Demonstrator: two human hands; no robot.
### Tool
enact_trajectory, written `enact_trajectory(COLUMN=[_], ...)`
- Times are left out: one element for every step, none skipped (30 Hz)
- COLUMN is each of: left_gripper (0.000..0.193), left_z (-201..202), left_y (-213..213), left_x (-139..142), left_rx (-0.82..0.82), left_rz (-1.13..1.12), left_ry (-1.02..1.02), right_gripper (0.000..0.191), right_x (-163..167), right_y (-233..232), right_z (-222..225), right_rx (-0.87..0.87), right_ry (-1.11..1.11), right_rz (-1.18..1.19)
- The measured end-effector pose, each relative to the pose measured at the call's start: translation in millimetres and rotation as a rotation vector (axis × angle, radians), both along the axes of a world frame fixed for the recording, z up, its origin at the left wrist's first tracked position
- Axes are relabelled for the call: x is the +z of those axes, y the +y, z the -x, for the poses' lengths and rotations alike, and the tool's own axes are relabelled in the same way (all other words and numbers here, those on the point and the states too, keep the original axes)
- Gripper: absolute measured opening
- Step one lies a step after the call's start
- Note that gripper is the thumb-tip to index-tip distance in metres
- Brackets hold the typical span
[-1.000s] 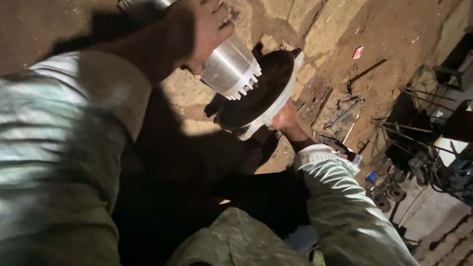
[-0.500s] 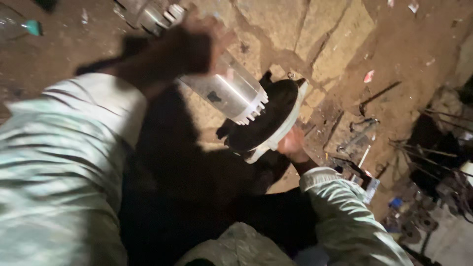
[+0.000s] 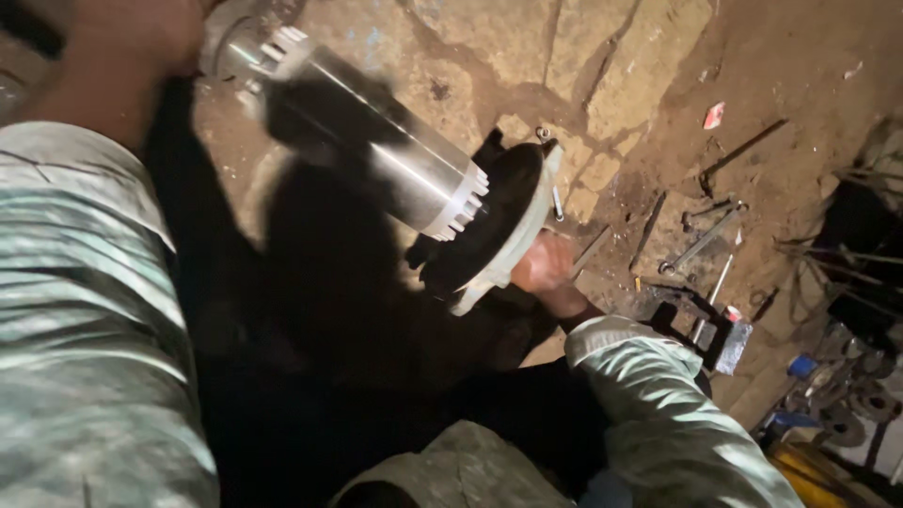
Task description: The person sits on the floor and assembles an electric motor. They fit the rotor shaft into the rear end cover, tap and press the parts together by hand, tighten fasteners with a spanner, hammer the bearing into the housing, and finally lift the assembled motor and set it down.
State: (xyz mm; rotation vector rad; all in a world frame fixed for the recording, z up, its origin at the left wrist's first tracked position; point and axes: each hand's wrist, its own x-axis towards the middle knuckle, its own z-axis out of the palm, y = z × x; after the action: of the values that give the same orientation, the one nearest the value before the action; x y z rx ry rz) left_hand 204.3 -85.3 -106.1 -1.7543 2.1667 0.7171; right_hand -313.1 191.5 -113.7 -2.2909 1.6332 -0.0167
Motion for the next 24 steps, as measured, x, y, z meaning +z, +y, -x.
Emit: enact_trajectory(left_gripper=[0.038,0.039,0.04,0.041,0.041,0.042,0.043,0.044,0.045,0.045,0.046,0.047,0.048,0.049,0.05,0.051,0.051,0.052,0.053,0.054,0.055,0.056,0.057,0.058], left_z=[4.6,9.5,13.5,15.6,16.1,16.2,15.0,12.8,10.6,5.6,1.8,-3.0,-8.2,-13.4,-18.2,-23.2,-29.3,-33.4,-38.3,-41.4,-45.3,-49.3,-52.0,-57.9], left_y=[1.2,3.3,5.5,4.4,3.6,2.4,1.2,0.4,0.3,1.7,4.7,8.1,11.3,15.5,19.7,22.8,26.0,30.6,33.2,37.8,41.8,47.9,52.7,59.3], left_x=[1.9,3.0,3.5,3.6,3.4,2.3,0.7,-0.8,-2.7,-3.6,-5.7,-8.2,-9.5,-10.4,-10.8,-10.9,-10.0,-9.9,-9.4,-9.4,-9.6,-9.5,-10.6,-9.1], left_rx=[-0.029,-0.055,-0.078,-0.103,-0.126,-0.149,-0.163,-0.177,-0.188,-0.197,-0.206,-0.214,-0.221,-0.23,-0.223,-0.242,-0.243,-0.248,-0.257,-0.263,-0.273,-0.276,-0.275,-0.274], left_rz=[-0.016,-0.028,-0.039,-0.04,-0.039,-0.031,-0.043,-0.03,-0.029,-0.034,-0.035,-0.032,-0.029,-0.032,-0.035,-0.022,-0.026,-0.034,-0.027,-0.037,-0.048,-0.068,-0.09,-0.105], left_ry=[-0.02,-0.036,-0.055,-0.075,-0.097,-0.124,-0.144,-0.168,-0.188,-0.206,-0.217,-0.228,-0.238,-0.249,-0.243,-0.269,-0.278,-0.288,-0.293,-0.297,-0.304,-0.312,-0.315,-0.328], right_gripper=[0.03,0.029,0.028,0.027,0.026,0.025,0.029,0.032,0.036,0.032,0.029,0.028,0.031,0.034,0.037,0.038,0.038,0.039,0.042,0.045,0.048,0.044,0.041,0.038], right_x=[-0.1,0.6,2.3,4.8,7.5,11.2,14.7,18.5,21.4,24.3,26.3,27.9,28.0,28.1,27.1,25.5,23.6,21.7,19.5,17.8,15.8,14.9,13.5,13.3], right_y=[-0.1,-0.4,-0.6,-1.1,-2.0,-2.9,-4.6,-7.2,-10.9,-15.5,-20.6,-26.2,-32.0,-36.3,-39.6,-41.6,-41.7,-40.1,-36.9,-33.9,-30.4,-27.8,-27.0,-27.1], right_z=[-1.6,-4.0,-7.0,-10.8,-15.2,-19.6,-23.6,-27.4,-29.8,-31.6,-31.0,-29.8,-27.3,-23.9,-20.3,-16.5,-13.5,-10.4,-8.7,-6.9,-5.9,-5.7,-4.8,-5.1], right_rx=[-0.021,-0.046,-0.07,-0.095,-0.124,-0.153,-0.157,-0.157,-0.15,-0.15,-0.149,-0.144,-0.135,-0.125,-0.114,-0.08,-0.041,-0.002,0.012,0.021,0.042,0.049,0.07,0.076], right_ry=[0.052,0.103,0.149,0.193,0.235,0.279,0.264,0.248,0.228,0.229,0.234,0.237,0.238,0.244,0.251,0.305,0.358,0.413,0.398,0.392,0.38,0.379,0.379,0.376], right_rz=[-0.08,-0.164,-0.248,-0.263,-0.273,-0.286,-0.258,-0.23,-0.202,-0.262,-0.329,-0.391,-0.403,-0.422,-0.437,-0.451,-0.472,-0.497,-0.393,-0.283,-0.185,-0.231,-0.265,-0.28])
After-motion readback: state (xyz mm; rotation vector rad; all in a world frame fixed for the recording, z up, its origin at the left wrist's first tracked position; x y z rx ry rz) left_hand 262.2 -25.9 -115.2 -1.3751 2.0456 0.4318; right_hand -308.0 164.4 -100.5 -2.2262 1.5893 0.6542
